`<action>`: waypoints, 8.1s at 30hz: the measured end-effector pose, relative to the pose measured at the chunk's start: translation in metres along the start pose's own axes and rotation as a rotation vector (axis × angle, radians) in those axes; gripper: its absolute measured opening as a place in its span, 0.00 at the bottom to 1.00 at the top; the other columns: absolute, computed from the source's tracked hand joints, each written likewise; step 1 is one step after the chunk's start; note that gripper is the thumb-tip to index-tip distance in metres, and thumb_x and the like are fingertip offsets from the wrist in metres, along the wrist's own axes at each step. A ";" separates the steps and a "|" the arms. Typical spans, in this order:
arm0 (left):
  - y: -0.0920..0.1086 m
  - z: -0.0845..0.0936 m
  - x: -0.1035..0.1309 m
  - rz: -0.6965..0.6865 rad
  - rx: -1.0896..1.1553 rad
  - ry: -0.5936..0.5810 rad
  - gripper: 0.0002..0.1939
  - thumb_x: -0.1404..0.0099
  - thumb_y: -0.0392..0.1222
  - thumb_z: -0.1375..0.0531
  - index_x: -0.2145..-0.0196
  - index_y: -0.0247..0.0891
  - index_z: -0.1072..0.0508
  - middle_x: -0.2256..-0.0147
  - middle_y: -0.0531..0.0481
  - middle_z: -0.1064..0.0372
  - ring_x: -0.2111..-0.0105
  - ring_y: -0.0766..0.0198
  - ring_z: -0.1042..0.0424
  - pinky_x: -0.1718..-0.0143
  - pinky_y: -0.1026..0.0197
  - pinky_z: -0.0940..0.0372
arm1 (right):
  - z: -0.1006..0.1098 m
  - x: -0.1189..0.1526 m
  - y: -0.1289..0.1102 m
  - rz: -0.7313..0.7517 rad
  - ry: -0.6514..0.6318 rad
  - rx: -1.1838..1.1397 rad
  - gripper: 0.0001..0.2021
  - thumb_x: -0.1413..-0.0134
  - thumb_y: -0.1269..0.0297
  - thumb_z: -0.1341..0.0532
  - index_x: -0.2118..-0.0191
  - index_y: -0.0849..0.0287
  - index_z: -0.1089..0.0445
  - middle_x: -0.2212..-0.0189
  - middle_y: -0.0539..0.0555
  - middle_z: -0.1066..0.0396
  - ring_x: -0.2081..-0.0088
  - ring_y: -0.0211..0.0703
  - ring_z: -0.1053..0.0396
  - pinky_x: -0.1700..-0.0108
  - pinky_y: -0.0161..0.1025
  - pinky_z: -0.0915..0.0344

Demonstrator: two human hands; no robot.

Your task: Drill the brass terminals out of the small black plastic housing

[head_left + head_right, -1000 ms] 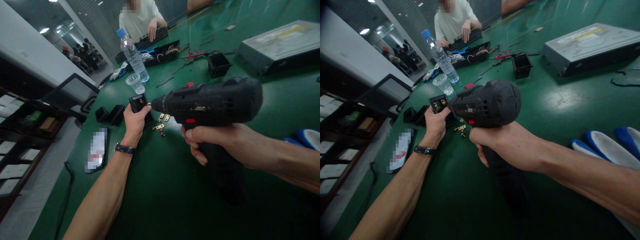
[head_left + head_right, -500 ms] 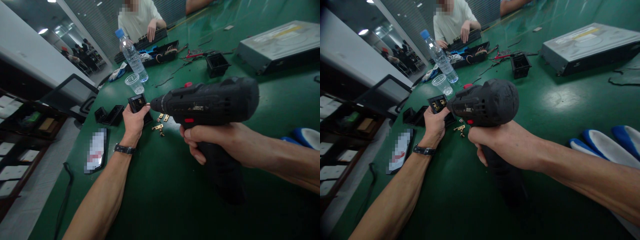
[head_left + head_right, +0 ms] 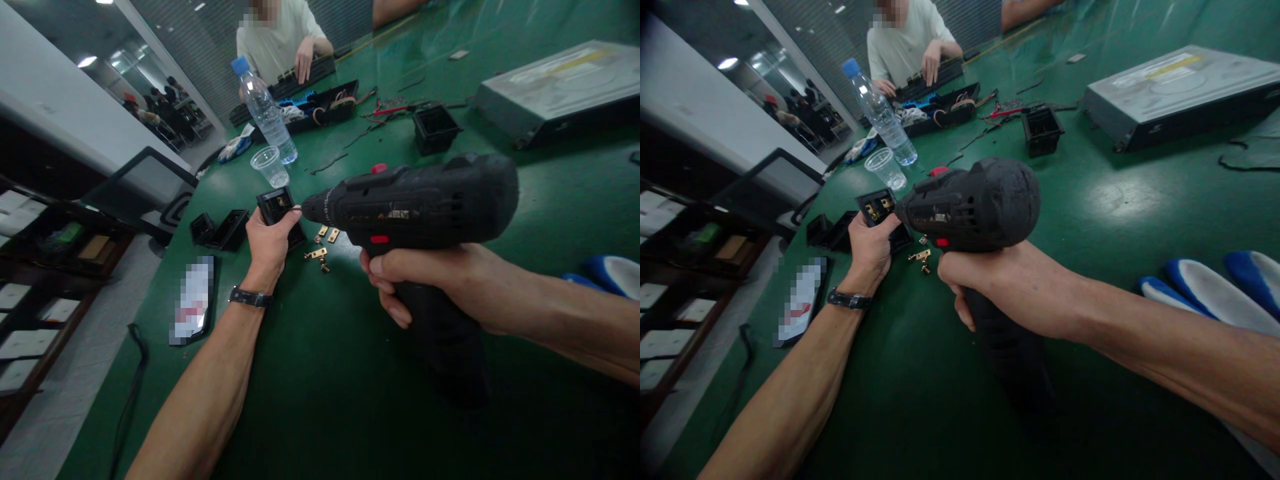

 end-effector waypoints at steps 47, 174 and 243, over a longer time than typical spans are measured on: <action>0.002 -0.001 0.001 0.024 0.006 -0.005 0.19 0.54 0.45 0.30 0.65 0.35 0.24 0.66 0.49 0.25 0.65 0.63 0.27 0.60 0.59 0.31 | -0.001 0.000 0.000 -0.003 -0.003 -0.052 0.06 0.50 0.66 0.41 0.72 0.62 0.29 0.82 0.52 0.31 0.79 0.41 0.35 0.75 0.36 0.38; 0.000 0.001 0.000 0.044 -0.017 -0.026 0.22 0.55 0.46 0.29 0.63 0.34 0.26 0.65 0.49 0.25 0.66 0.64 0.27 0.61 0.59 0.31 | -0.005 0.000 0.002 -0.036 -0.040 -0.155 0.03 0.52 0.67 0.42 0.72 0.61 0.33 0.82 0.49 0.35 0.80 0.38 0.37 0.76 0.36 0.39; 0.113 0.112 0.192 -0.060 0.044 0.058 0.19 0.52 0.46 0.31 0.65 0.33 0.27 0.68 0.49 0.28 0.68 0.64 0.32 0.66 0.64 0.37 | -0.154 0.179 0.051 0.036 -0.034 -0.068 0.06 0.47 0.64 0.38 0.64 0.60 0.31 0.78 0.49 0.34 0.79 0.37 0.37 0.74 0.36 0.40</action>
Point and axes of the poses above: each hand's wrist, its own x-axis away from the middle knuckle, its own z-axis out of the back of the hand, y = z × x, the point moved 6 cm from there along -x, towards the middle knuckle
